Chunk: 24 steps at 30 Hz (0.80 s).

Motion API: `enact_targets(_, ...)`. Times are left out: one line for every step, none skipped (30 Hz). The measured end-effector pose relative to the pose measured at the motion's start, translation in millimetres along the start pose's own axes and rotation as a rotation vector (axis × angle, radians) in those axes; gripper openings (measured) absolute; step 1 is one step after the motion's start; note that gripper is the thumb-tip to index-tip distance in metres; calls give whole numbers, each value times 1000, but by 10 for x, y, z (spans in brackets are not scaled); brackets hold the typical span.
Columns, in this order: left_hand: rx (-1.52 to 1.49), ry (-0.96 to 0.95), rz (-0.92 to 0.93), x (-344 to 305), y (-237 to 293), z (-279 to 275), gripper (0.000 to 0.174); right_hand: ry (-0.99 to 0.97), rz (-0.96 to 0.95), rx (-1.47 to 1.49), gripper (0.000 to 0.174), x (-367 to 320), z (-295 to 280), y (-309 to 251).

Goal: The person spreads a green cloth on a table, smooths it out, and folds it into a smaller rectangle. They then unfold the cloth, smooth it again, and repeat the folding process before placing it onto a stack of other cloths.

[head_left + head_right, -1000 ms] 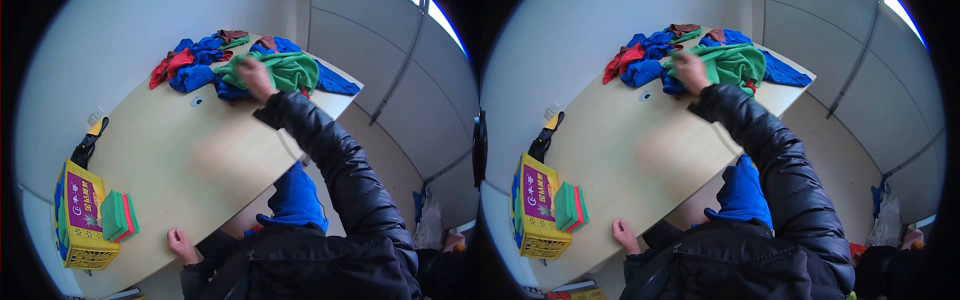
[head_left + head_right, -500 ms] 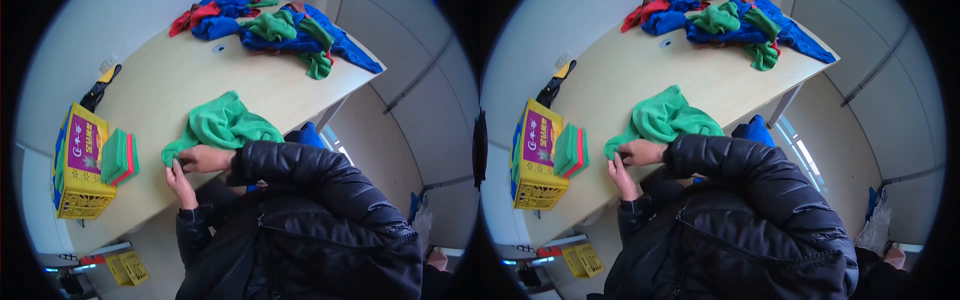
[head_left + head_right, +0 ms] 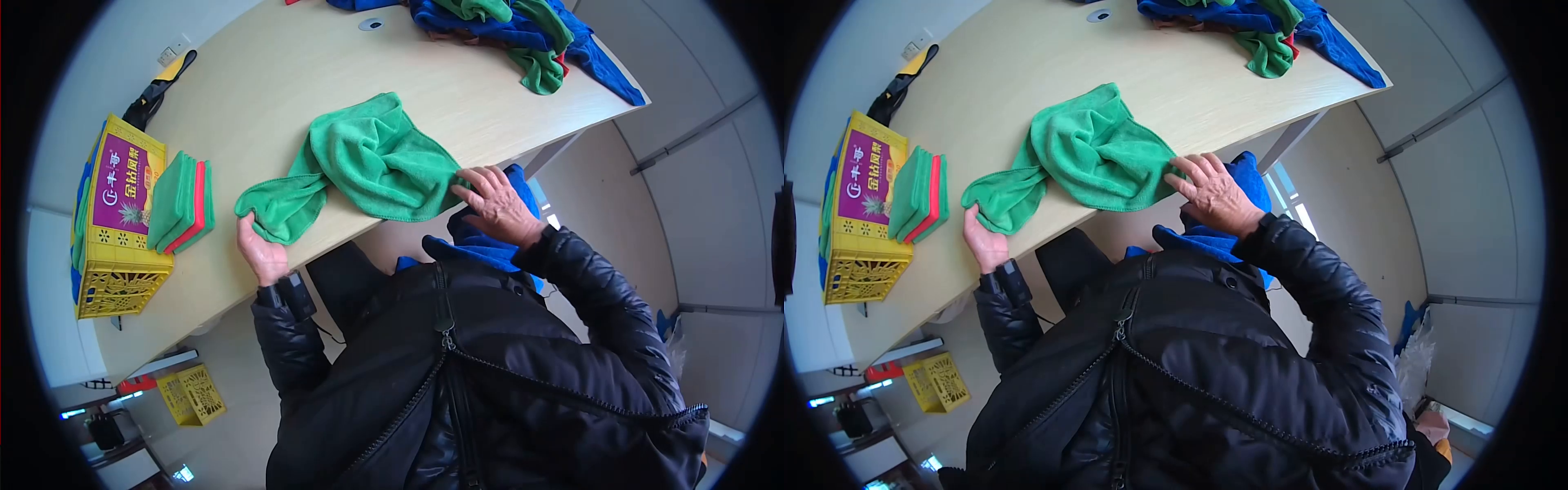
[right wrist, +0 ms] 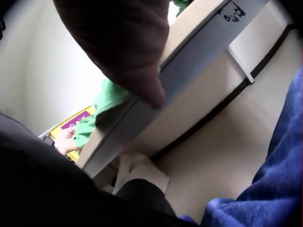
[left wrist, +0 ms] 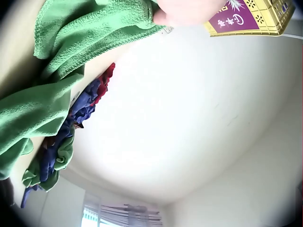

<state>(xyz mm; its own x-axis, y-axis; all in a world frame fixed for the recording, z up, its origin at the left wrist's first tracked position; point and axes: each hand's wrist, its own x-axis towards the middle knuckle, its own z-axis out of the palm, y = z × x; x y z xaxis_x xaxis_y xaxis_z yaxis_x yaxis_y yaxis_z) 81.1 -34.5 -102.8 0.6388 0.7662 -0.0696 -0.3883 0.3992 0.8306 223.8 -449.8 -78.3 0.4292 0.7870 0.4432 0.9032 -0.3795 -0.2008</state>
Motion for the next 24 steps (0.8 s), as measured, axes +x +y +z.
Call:
enact_targets(30, 8, 14, -37, -5, 96, 21, 27, -57, -81, 55, -6, 65, 41)
enact_targets(60, 18, 35, -72, 10, 183, 22, 35, -71, -79, 55, 16, 134, 87)
enact_targets(92, 31, 59, -96, 56, 228, 22, 64, -72, -71, 52, 64, 205, 111)
enact_targets(94, 39, 78, -89, 102, 214, 22, 94, -74, -61, 49, 121, 280, 130)
enact_targets(167, 34, 120, -66, 138, 193, 26, 127, -78, -51, 46, 208, 318, 139)
enact_targets(240, 32, 160, -47, 169, 168, 30, 137, -97, -43, 46, 261, 325, 159)
enact_targets(315, 31, 195, -30, 205, 134, 34, 115, -56, 38, 43, 274, 304, 186)
enact_targets(317, 42, 211, -28, 274, 157, 34, 90, -14, 119, 41, 273, 275, 222)
enact_targets(435, 60, 288, -13, 344, 183, 33, 62, 28, 198, 38, 280, 256, 254)
enact_targets(553, 78, 362, 5, 411, 214, 32, 65, 14, 205, 38, 323, 221, 267)
enact_targets(669, 97, 434, 28, 459, 234, 31, 176, 124, 305, 35, 372, 173, 303)
enact_targets(668, 105, 441, 83, 506, 218, 31, 285, 237, 404, 32, 415, 107, 358)
enact_targets(770, 80, 547, 172, 572, 168, 29, 286, 290, 460, 29, 480, 7, 454)
enact_targets(872, 52, 653, 261, 642, 109, 27, 288, 344, 515, 27, 563, -109, 578)
enact_targets(972, 20, 758, 310, 715, 71, 25, 342, 315, 571, 27, 655, -217, 692)
enact_targets(967, 21, 763, 349, 789, 37, 25, 397, 285, 626, 28, 753, -337, 812)
enact_targets(989, 55, 760, 365, 909, 56, 24, 416, 281, 670, 27, 843, -465, 959)
enact_targets(1011, 89, 756, 377, 1041, 78, 23, 434, 277, 716, 27, 920, -613, 1058)
enact_targets(1033, 125, 753, 393, 1161, 90, 23, 438, 269, 714, 27, 958, -763, 1137)
enact_targets(1029, 129, 760, 407, 1267, 81, 23, 446, 340, 746, 25, 1004, -930, 1176)
enact_targets(1063, 158, 798, 414, 1365, 54, 22, 451, 411, 780, 24, 1036, -1054, 1215)
enact_targets(1098, 187, 835, 412, 1449, 17, 22, 451, 405, 781, 24, 1060, -1142, 1233)
enact_targets(1134, 215, 870, 419, 1505, -26, 22, 466, 439, 770, 21, 1070, -1213, 1260)
enact_targets(1133, 216, 872, 432, 1537, -62, 22, 482, 474, 758, 19, 1070, -1269, 1283)
